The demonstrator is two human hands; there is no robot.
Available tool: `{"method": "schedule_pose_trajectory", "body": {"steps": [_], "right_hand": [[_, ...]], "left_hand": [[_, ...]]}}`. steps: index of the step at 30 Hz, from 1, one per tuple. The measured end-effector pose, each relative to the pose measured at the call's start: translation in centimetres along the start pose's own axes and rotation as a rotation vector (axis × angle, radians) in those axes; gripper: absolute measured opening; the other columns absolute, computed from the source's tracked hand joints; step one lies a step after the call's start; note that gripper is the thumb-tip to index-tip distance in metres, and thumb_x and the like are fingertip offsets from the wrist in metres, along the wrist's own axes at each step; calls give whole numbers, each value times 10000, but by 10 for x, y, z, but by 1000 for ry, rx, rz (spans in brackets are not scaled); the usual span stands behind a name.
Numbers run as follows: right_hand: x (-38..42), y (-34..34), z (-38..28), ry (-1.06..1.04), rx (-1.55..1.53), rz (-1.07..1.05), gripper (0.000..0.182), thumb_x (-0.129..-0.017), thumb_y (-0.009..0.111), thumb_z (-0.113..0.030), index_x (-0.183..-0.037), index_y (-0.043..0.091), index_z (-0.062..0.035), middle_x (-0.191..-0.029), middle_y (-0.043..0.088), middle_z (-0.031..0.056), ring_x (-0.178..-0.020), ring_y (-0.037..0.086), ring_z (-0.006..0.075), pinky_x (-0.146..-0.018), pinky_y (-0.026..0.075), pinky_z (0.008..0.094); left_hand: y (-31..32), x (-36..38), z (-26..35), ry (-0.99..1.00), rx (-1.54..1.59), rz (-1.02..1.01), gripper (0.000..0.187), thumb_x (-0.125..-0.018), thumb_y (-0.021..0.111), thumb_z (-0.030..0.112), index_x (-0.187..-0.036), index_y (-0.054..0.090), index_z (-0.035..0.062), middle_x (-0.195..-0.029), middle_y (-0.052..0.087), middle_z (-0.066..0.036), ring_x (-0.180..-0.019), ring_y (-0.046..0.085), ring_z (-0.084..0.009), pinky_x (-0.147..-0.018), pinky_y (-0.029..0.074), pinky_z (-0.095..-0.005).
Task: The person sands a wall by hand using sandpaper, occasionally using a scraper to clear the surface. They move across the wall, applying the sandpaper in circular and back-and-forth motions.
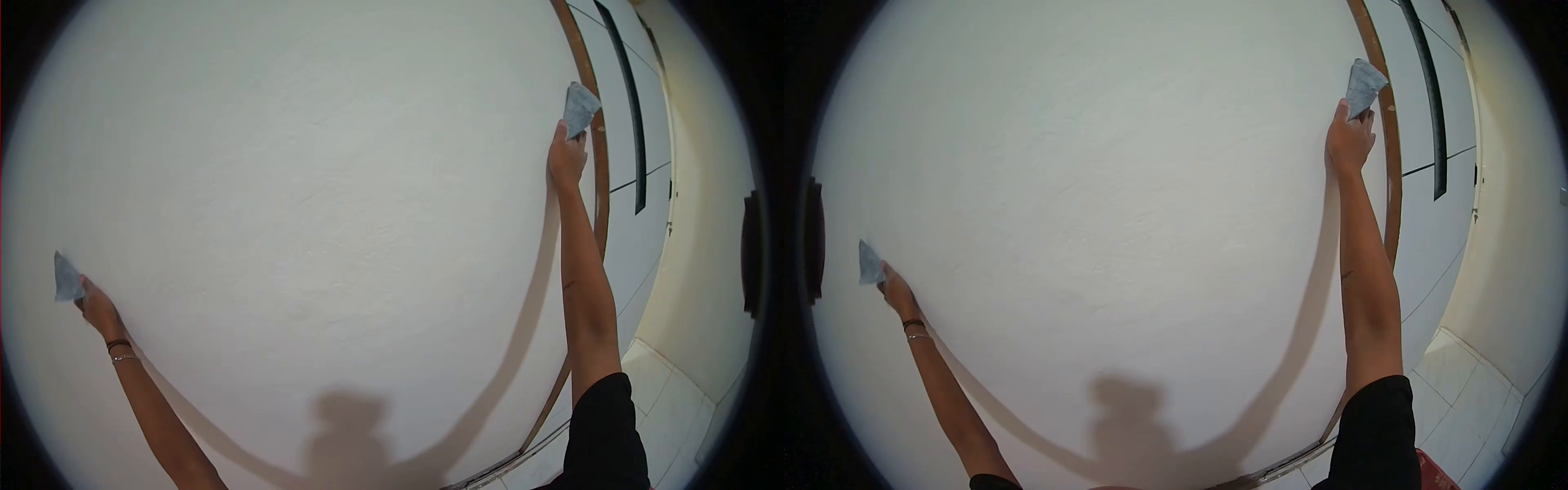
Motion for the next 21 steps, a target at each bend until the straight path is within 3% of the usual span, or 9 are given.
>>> {"method": "schedule_pose_trajectory", "body": {"steps": [2, 5, 7, 10, 12, 15, 17, 18, 21], "right_hand": [[19, -5, -46, -15, 96, 151, 472, -919, 428, -307, -1175, 479, 86, -1265, 413, 265, -1196, 380, 388, -908, 372, 499], [75, 3, -164, -534, 318, -49, 296, -916, 429, -180, -987, 593, 56, -1201, 460, 278, -1212, 344, 449, -880, 345, 605], [129, -5, -231, -755, 21, -32, 445, -866, 488, -278, -1282, 476, -119, -1330, 373, 267, -1312, 252, 387, -989, 203, 623], [166, -29, -274, -797, -324, -218, 513, -825, 550, -333, -1313, 436, -224, -1411, 298, 189, -1334, 237, 319, -1069, 105, 549], [148, -24, -246, -798, -335, -182, 473, -854, 523, -322, -1312, 438, -243, -1395, 329, 183, -1314, 289, 292, -1071, 131, 531], [90, -17, -135, -693, -127, 17, 449, -927, 435, -285, -1166, 472, 93, -1280, 415, 272, -1147, 430, 365, -1006, 268, 471], [55, -29, -45, 124, -232, -217, 454, -927, 436, -305, -1117, 494, 103, -1200, 468, 273, -1098, 463, 372, -967, 337, 379], [38, -6, 27, 52, -291, -121, 558, -910, 424, -374, -1299, 355, 19, -1220, 430, 227, -1111, 436, 362, -1015, 262, 427], [54, -28, -3, 80, -82, 58, 524, -913, 440, -316, -1231, 395, 98, -1221, 474, 223, -1129, 454, 364, -985, 305, 416]], "left_hand": [[12, -15, -14, 244, -619, 265, 545, -922, 446, 391, -1191, 438, -83, -1134, 553, -208, -1001, 545, -301, -882, 429, -355], [83, 92, 117, 447, -256, -67, 495, -906, 501, 315, -1197, 431, -79, -1144, 537, -232, -1051, 510, -358, -908, 391, -413], [128, 189, 191, 951, -462, 8, 496, -920, 468, 254, -1293, 357, -54, -1311, 412, -216, -1235, 363, -326, -1029, 267, -427], [146, 247, 233, 1082, -642, -97, 466, -924, 457, 232, -1269, 383, -73, -1315, 414, -191, -1235, 356, -322, -1033, 269, -415], [142, 218, 204, 896, -374, -181, 448, -911, 484, 239, -1263, 417, -28, -1330, 395, -195, -1228, 365, -330, -1036, 267, -403], [87, 133, 120, 323, -199, -169, 494, -944, 438, 360, -1094, 479, -109, -1064, 531, -190, -935, 492, -266, -911, 360, -358], [35, 60, 26, 177, 141, -195, 499, -957, 404, 347, -1139, 454, -115, -1149, 522, -179, -1018, 501, -250, -944, 376, -331], [20, 65, 28, -37, 301, -234, 507, -950, 420, 342, -1181, 423, -110, -1169, 517, -184, -1006, 518, -248, -951, 383, -314], [25, 75, 29, 38, 87, 23, 483, -938, 452, 337, -1166, 429, -87, -1120, 547, -173, -923, 545, -252, -874, 424, -332]]}}
Point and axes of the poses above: each hand's wrist, its own x-axis away from the middle knuckle, its own y-axis out of the palm, z = x × y, the point moved 4 cm from there along -x, towards the middle knuckle
